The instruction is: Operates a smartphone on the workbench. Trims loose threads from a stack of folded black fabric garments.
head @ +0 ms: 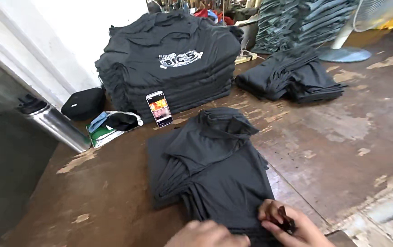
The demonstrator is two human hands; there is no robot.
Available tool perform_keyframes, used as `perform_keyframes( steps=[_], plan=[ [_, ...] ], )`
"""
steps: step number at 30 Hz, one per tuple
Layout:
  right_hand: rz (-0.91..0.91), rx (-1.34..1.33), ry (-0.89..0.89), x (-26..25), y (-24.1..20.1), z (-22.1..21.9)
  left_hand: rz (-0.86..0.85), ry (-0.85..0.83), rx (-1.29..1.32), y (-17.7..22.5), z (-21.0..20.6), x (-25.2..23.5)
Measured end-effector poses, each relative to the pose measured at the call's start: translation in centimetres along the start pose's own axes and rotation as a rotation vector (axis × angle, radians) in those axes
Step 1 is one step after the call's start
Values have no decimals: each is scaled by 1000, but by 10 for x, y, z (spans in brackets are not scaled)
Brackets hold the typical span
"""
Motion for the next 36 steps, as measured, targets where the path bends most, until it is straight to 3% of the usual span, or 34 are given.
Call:
perform_keyframes(
  steps=[3,5,9,14,17,21,23,26,29,33,36],
  plan=[
    [4,15,52,2,9,3,207,111,-216,-35,-42,-2],
    [32,61,79,-3,9,-2,257,246,-263,-44,-58,3],
    [104,33,54,-15,-8,-4,333,535,-302,-51,-65,7],
    [177,-14,10,-21,-47,14,389,766,-310,-57,-66,10],
    [248,46,116,-32,-59,29,426,889,-325,-56,-61,16],
    [295,49,360,-55,-61,33,380,904,-314,-55,-61,12],
    [217,145,417,-63,-49,13,359,980,-122,-59,-63,10],
    [67,353,279,-68,-26,-34,309,1233,593,-75,-65,14],
    [82,244,211,-57,-23,-41,255,1451,1077,-84,-81,16],
    [91,153,169,-48,-23,-42,134,1474,916,-78,-87,14],
    [74,133,148,-45,-24,-44,171,1487,764,-76,-90,14]
  ],
)
Point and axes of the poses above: each hand's wrist, its own x-axis away from the middle knuckle, its own z-axis out of the back of the hand, y = z × x, the point moved 7 cm from there along -x, towards the middle knuckle, and after that the axes turned 12 degrees about -z, right-handed, at the moved point
